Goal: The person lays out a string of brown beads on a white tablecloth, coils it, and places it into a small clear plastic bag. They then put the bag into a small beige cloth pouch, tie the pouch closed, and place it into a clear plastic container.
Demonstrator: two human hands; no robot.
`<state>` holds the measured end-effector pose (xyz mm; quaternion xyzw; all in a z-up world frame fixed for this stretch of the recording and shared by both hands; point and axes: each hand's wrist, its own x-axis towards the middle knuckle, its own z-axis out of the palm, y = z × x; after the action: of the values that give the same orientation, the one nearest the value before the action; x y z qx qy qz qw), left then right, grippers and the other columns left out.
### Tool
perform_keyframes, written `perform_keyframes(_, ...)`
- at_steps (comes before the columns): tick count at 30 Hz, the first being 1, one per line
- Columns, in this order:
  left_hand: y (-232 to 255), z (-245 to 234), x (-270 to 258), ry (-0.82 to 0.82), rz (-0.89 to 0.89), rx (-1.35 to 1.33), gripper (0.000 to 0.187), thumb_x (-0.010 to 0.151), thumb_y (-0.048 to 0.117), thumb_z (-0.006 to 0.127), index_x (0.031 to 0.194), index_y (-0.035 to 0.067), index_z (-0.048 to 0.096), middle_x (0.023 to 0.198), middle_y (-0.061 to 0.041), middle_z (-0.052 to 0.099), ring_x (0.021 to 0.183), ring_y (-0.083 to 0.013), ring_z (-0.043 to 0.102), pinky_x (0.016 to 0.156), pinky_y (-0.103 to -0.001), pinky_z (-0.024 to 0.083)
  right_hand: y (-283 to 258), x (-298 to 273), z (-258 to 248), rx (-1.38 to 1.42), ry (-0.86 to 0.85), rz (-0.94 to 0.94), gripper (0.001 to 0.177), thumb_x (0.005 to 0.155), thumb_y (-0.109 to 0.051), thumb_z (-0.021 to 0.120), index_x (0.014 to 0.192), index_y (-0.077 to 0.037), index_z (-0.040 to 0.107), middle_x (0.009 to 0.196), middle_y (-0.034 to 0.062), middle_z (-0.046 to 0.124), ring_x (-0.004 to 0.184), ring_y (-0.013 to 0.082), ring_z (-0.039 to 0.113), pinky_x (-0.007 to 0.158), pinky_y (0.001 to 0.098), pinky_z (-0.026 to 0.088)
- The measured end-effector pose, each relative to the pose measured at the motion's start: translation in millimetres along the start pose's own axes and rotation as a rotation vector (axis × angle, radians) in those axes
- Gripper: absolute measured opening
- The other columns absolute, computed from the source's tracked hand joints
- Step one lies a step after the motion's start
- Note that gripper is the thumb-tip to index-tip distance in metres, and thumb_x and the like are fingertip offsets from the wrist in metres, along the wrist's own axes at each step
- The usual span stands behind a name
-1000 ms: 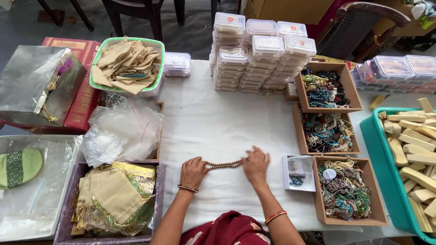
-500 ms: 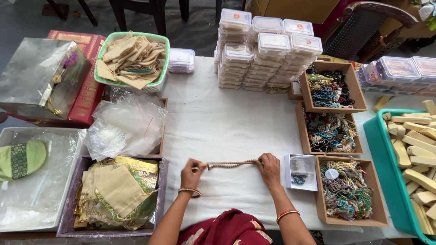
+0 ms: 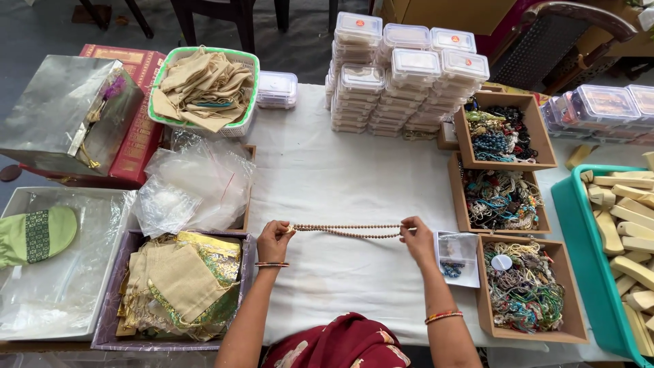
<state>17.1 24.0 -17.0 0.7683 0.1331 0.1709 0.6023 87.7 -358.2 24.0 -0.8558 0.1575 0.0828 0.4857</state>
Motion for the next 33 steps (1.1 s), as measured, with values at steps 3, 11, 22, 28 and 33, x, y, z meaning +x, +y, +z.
perform_keyframes(3, -35, 5, 4, -0.1, 0.078, 0.441, 0.012, 0.09, 0.004, 0.075, 0.1, 0.004, 0.067, 0.116, -0.005, 0.072, 0.095, -0.0198, 0.073, 0.08, -0.032, 0.061, 33, 27, 4, 0.105, -0.021, 0.0, 0.02, 0.096, -0.009, 0.066, 0.114, -0.001, 0.071, 0.11, 0.0158, 0.074, 0.098, 0.0261, 0.073, 0.084, 0.0393, 0.066)
perform_keyframes(11, 19, 33, -14, -0.433, 0.093, 1.06, 0.076, 0.096, 0.049, 0.043, 0.159, 0.013, 0.019, 0.169, -0.008, 0.006, 0.155, -0.0214, 0.008, 0.124, -0.05, 0.01, 16, -26, 100, -0.679, 0.073, -0.657, 0.067, 0.1, -0.046, 0.057, 0.155, -0.012, 0.038, 0.166, 0.0147, 0.026, 0.152, 0.0313, 0.026, 0.123, 0.048, 0.021)
perform_keyframes(22, -52, 21, 10, -0.405, -0.035, 1.194, 0.071, 0.103, 0.054, 0.019, 0.164, 0.022, 0.001, 0.172, -0.001, -0.009, 0.157, -0.0175, -0.003, 0.122, -0.059, -0.009, 45, -7, 55, -0.928, 0.056, -0.652, 0.073, 0.101, -0.059, 0.041, 0.163, -0.024, 0.024, 0.172, 0.0071, 0.012, 0.158, 0.0273, 0.01, 0.126, 0.0528, 0.002)
perform_keyframes(28, -39, 19, 3, -0.372, 0.013, 1.265, 0.067, 0.103, 0.046, 0.022, 0.164, 0.023, 0.005, 0.172, -0.002, -0.006, 0.157, -0.019, 0.0, 0.121, -0.06, -0.008, 42, 9, 100, -0.775, 0.244, -0.357, 0.075, 0.101, -0.056, 0.043, 0.162, -0.017, 0.025, 0.17, 0.0137, 0.013, 0.156, 0.0305, 0.011, 0.121, 0.06, 0.003)
perform_keyframes(33, -37, 17, 0, -0.34, 0.041, 1.285, 0.066, 0.103, 0.047, 0.023, 0.164, 0.028, 0.009, 0.173, -0.002, -0.001, 0.158, -0.018, 0.002, 0.122, -0.059, -0.006, -52, -64, 179, -0.869, -0.428, -0.812, 0.075, 0.101, -0.058, 0.039, 0.162, -0.02, 0.019, 0.17, 0.0088, 0.009, 0.156, 0.0242, 0.005, 0.125, 0.0506, -0.001)
